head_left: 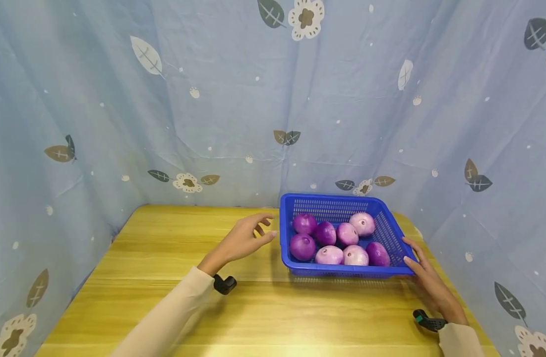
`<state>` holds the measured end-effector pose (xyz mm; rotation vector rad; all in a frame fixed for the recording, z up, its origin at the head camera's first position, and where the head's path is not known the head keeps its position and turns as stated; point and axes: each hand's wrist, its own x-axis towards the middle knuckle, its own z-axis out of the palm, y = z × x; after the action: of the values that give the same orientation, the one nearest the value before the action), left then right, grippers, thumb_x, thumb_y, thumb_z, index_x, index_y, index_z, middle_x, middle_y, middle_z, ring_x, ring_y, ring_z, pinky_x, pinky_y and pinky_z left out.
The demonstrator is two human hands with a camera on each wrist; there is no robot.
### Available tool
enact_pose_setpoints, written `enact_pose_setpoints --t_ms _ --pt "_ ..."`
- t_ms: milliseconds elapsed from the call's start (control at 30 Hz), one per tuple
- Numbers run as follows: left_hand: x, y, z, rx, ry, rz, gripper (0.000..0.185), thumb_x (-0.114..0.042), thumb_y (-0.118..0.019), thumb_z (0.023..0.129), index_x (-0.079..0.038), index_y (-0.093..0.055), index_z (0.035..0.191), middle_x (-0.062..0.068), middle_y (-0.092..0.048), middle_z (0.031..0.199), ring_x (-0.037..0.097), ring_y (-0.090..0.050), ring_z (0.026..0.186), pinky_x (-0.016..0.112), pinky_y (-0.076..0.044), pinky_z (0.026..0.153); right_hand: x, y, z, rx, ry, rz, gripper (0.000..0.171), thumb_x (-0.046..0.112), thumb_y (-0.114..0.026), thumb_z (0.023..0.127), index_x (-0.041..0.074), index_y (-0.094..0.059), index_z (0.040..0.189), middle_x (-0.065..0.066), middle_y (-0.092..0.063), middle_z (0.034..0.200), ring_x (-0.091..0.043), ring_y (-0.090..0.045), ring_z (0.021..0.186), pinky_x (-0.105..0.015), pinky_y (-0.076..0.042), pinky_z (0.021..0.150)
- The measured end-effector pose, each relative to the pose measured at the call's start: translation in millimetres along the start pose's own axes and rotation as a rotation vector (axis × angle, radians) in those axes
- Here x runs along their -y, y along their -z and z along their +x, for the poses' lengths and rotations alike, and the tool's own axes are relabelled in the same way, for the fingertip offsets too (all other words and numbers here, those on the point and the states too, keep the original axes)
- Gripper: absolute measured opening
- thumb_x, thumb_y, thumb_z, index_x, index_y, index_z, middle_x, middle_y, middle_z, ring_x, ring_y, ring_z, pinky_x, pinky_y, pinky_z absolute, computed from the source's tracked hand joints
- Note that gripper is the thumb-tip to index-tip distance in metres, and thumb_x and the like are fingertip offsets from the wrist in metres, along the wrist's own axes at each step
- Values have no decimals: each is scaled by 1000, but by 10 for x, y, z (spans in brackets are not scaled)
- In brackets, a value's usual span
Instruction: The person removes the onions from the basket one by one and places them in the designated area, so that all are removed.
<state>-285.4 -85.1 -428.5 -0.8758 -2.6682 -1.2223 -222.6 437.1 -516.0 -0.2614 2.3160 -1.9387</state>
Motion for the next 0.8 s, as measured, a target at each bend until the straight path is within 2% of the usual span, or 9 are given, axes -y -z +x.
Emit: enact_pose_setpoints --t_ms 167,233,333,500,600,733,800 --pt "-102 -196 273 93 -79 -35 43 -32 -69 100 -12 -61 137 7 -70 117 13 -66 94 30 -56 78 -6 -56 3 -25 -44 43 60 31 -36 113 43 -6 163 -26 4 163 -18 -47 124 -26 -52 94" --pt "-132 -272 375 122 -110 -34 40 -29 -70 99 -12 -62 134 6 -70 115 14 -66 95 31 -57 81 -10 -68 4 -30 -51 49 59 32 -36 113 44 -6 163 -25 6 164 -21 -44 126 -25 -52 94" --pt "-171 -378 523 158 -156 -41 38 -21 -74 97 -8 -63 131 7 -71 113 21 -68 99 37 -57 85 -18 -75 5 -45 -55 66 59 33 -36 113 44 -8 163 -24 5 163 -18 -48 123 -27 -53 93" --pt "-190 -555 719 244 -205 -13 42 -13 -81 90 0 -65 126 17 -72 115 32 -70 107 43 -56 94 -26 -81 2 -64 -65 75 59 33 -38 112 45 -9 162 -25 3 162 -12 -55 114 -30 -55 92" --pt "-178 -648 789 287 -219 68 47 -14 -85 86 2 -66 126 18 -71 117 31 -69 110 39 -53 98 -30 -84 3 -71 -68 65 58 33 -37 112 45 -9 162 -25 2 162 -13 -54 115 -29 -55 92" --pt "-191 -722 809 322 -243 274 54 -25 -90 81 -2 -68 125 12 -69 121 27 -62 114 37 -47 103 -33 -83 2 -70 -61 59 58 34 -36 113 45 -9 162 -25 3 163 -13 -53 116 -28 -54 93" --pt "-213 -740 809 333 -258 358 58 -30 -92 79 -4 -69 125 10 -67 124 28 -59 116 40 -45 104 -39 -79 -2 -71 -53 68 57 34 -35 113 44 -9 162 -25 3 163 -10 -54 115 -27 -54 93"
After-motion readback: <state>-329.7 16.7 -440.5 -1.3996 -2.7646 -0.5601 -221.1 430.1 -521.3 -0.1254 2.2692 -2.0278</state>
